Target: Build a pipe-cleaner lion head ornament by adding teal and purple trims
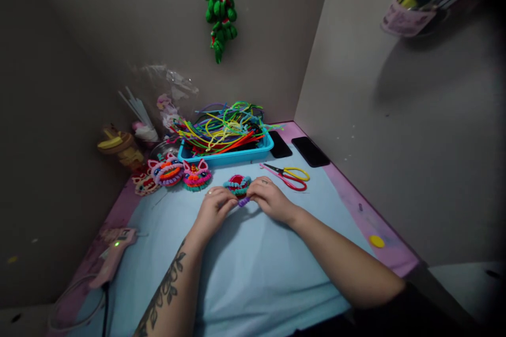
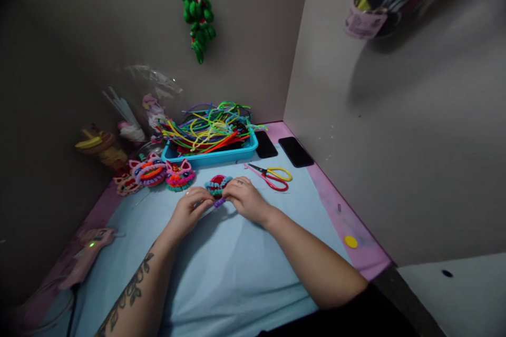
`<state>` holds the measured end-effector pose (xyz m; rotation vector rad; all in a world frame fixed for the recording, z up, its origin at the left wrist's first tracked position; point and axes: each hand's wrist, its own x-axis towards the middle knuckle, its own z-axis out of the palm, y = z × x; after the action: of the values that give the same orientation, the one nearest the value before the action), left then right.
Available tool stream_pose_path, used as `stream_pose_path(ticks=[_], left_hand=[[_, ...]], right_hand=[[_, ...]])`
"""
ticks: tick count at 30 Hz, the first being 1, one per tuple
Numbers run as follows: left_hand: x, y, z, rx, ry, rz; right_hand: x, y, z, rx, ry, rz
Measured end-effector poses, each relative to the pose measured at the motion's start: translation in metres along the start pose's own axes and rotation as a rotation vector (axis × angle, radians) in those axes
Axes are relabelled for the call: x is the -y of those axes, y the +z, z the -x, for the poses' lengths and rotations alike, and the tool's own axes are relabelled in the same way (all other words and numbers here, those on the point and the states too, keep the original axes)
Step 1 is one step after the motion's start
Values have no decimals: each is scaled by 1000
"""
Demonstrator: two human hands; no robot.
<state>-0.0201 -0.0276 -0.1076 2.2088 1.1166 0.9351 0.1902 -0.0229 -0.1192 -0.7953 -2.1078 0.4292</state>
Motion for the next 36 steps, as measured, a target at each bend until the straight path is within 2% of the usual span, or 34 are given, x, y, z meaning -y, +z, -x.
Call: stream_pose_path(ticks=[7,11,15,18,20,26,32,36], left_hand=[[-4,-2,1,64,-138,289],[-9,0,3,44,-241,283],[-11,8,3,-39,-225,231],[-12,12,2,-62,-244,187],[-13,14,2,-71,-271,160],[-16,17,4,-96,-290,168],[-13,20,4,-136,-262,102],[-8,22,7,-156,-221,-30]], right_hand=[[10,-1,-1,-36,157,-308],[15,4,-2,-104,315,-371],[15,14,-1,-105,495,-486],[14,20,1,-102,578,-472],[12,22,2,-137,572,-381],[13,20,2,-218,426,-9],[20,15,2,-206,342,172],[21,13,3,-166,280,313]])
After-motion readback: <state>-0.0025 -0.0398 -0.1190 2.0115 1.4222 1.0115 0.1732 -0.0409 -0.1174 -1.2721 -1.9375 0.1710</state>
